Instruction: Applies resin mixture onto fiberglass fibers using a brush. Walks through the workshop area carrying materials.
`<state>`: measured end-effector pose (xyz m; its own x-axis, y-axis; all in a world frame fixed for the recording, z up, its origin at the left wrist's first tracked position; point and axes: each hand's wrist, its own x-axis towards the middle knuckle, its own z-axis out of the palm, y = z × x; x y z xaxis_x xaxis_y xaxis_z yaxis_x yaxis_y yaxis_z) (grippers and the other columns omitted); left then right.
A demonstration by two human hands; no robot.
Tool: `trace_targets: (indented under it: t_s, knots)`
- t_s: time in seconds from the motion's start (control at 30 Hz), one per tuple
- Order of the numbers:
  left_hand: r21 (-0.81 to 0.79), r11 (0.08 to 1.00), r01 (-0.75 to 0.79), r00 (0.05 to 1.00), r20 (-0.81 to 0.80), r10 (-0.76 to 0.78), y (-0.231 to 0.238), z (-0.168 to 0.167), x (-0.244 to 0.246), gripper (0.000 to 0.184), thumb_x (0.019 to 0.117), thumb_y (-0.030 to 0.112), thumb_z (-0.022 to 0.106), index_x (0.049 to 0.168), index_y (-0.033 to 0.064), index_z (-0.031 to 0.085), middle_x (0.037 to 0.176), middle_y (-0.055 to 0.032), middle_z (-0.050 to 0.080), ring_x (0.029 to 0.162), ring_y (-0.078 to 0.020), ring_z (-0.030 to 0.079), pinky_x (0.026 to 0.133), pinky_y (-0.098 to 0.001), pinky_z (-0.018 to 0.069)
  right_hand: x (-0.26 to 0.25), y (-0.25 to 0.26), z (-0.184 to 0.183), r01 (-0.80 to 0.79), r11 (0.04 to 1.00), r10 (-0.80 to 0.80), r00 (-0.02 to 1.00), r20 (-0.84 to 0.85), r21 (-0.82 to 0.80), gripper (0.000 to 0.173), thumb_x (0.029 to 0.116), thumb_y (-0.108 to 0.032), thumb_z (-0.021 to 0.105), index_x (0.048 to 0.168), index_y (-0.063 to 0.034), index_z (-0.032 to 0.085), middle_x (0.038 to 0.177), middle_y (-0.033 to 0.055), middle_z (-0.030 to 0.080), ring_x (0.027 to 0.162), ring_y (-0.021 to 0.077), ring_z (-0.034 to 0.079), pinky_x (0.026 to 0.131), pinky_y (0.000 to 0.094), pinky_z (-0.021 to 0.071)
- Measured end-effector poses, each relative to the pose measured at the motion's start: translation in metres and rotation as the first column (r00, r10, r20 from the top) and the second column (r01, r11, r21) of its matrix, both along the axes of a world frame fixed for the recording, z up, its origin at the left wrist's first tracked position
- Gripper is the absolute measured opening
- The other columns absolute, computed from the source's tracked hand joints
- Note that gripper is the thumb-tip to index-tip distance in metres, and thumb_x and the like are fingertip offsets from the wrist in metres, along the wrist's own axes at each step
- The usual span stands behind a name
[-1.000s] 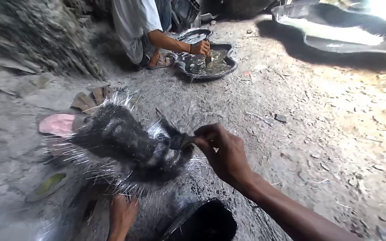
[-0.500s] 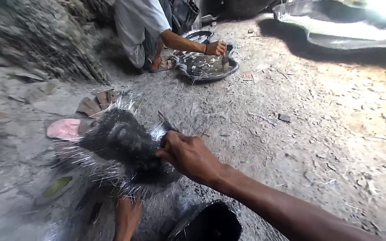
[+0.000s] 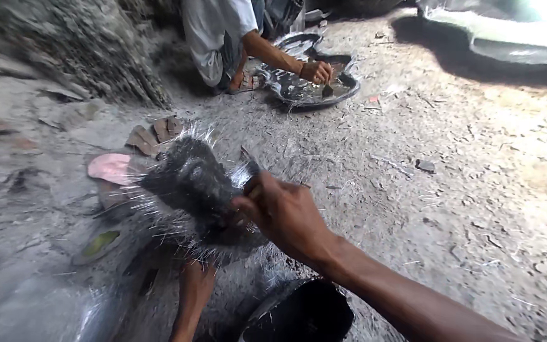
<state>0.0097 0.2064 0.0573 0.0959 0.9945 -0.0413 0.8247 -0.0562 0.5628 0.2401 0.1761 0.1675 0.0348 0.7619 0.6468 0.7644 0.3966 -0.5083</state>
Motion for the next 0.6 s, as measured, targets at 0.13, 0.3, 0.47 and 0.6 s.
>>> trace_targets:
  t_s: [0.13,0.3,0.47,0.6]
  knots:
    - [-0.008,1.0,-0.006,1.0,0.029,0.006,-0.001,0.0,0.001,0.042,0.0988,0.013,0.062,0.129,-0.0167,0.056,0.13,-0.0353,0.059,0.129,-0.0426,0.055,0.113,-0.051,0.0398,0.012,0.013,-0.015,0.029,0.998,-0.031,0.998,-0.045,-0.058,0.03,0.1015,-0.035,0.063,0.1,-0.0043,0.064,0.067,0.0035,0.061,0.054,0.0164,0.061,0.05,0.0351,0.0521]
    - [0.022,1.0,0.003,0.999,0.042,-0.004,0.0,-0.004,0.001,0.04,0.0983,0.009,0.059,0.13,-0.0154,0.056,0.13,-0.0334,0.06,0.129,-0.0402,0.056,0.113,-0.0495,0.0404,0.027,0.028,-0.018,0.097,0.991,-0.103,0.993,-0.061,-0.097,0.03,0.1027,-0.034,0.061,0.101,-0.0036,0.061,0.066,0.0039,0.061,0.055,0.0179,0.062,0.053,0.0362,0.0531]
    - [0.04,0.999,0.016,0.999,0.04,-0.018,0.003,-0.006,-0.001,0.041,0.0978,0.01,0.061,0.129,-0.0158,0.056,0.13,-0.0337,0.06,0.129,-0.0406,0.056,0.113,-0.0503,0.0401,0.033,0.029,-0.015,0.076,0.993,-0.078,0.997,-0.017,-0.096,0.03,0.1034,-0.034,0.06,0.102,-0.0035,0.062,0.066,0.0046,0.06,0.055,0.0188,0.062,0.053,0.0377,0.0533]
    - [0.021,1.0,0.017,0.999,0.041,-0.018,0.0,-0.004,-0.001,0.041,0.0971,0.009,0.062,0.13,-0.0155,0.056,0.13,-0.0333,0.06,0.129,-0.0398,0.056,0.113,-0.0497,0.0397,0.05,0.03,-0.007,0.085,0.983,-0.088,0.996,-0.012,-0.162,0.03,0.1045,-0.034,0.057,0.104,-0.0048,0.063,0.071,0.005,0.065,0.061,0.0196,0.067,0.058,0.0412,0.0557]
